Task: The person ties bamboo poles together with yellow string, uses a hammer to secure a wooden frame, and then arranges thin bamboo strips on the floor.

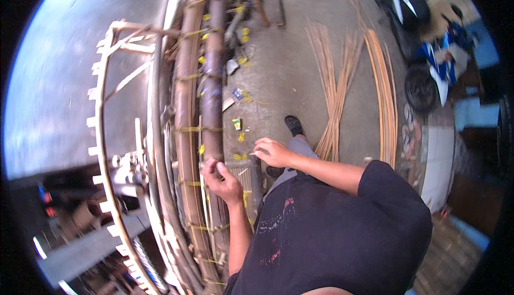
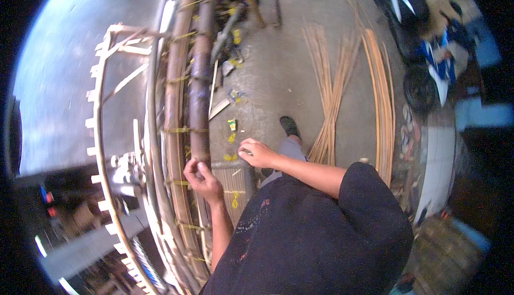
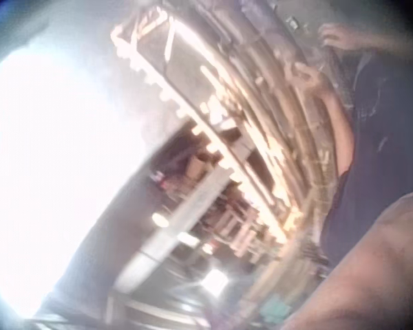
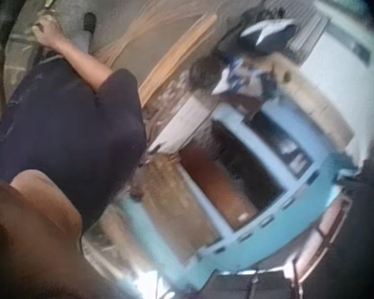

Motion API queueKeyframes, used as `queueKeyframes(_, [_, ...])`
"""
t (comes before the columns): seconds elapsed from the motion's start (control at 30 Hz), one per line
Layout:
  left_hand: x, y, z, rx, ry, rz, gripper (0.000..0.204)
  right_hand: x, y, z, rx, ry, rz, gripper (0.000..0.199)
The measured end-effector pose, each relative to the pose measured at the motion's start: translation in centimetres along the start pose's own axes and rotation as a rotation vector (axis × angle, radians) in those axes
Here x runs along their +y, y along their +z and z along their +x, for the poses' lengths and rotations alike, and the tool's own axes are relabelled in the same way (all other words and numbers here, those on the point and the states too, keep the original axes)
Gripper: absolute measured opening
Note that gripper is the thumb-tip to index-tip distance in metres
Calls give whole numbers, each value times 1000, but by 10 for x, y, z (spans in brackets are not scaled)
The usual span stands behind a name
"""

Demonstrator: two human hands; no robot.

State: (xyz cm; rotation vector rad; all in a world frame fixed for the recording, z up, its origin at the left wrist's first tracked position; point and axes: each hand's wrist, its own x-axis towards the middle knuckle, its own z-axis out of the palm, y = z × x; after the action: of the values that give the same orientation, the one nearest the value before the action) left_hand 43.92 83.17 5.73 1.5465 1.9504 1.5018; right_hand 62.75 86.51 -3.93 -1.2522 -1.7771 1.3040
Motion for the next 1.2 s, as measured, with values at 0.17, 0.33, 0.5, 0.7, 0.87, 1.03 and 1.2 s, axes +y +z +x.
queueKeyframes(0.17, [23, 102, -21, -701, 88, 67, 25, 140, -36, -53, 199, 358, 24, 28])
queueKeyframes(0.33, [-56, 206, -94, -1147, -155, 95, 33, 362, -53, -97, 332, 974, -29, 37])
queueKeyframes(0.5, [-163, 245, -159, -1344, -413, 253, 38, 571, -82, -129, 568, 1466, 112, 30])
queueKeyframes(0.7, [-280, 242, -180, -1097, -801, 515, 43, 751, -62, -154, 533, 1669, -90, 56])
queueKeyframes(0.87, [-318, 245, -174, -992, -925, 604, 43, 814, -10, -177, 588, 1742, -162, 58])
queueKeyframes(1.03, [-332, 233, -173, -1003, -906, 622, 46, 822, 21, -198, 721, 1542, -272, 41])
queueKeyframes(1.2, [-306, 217, -174, -1029, -864, 505, 49, 762, 25, -201, 817, 1390, -158, 26])
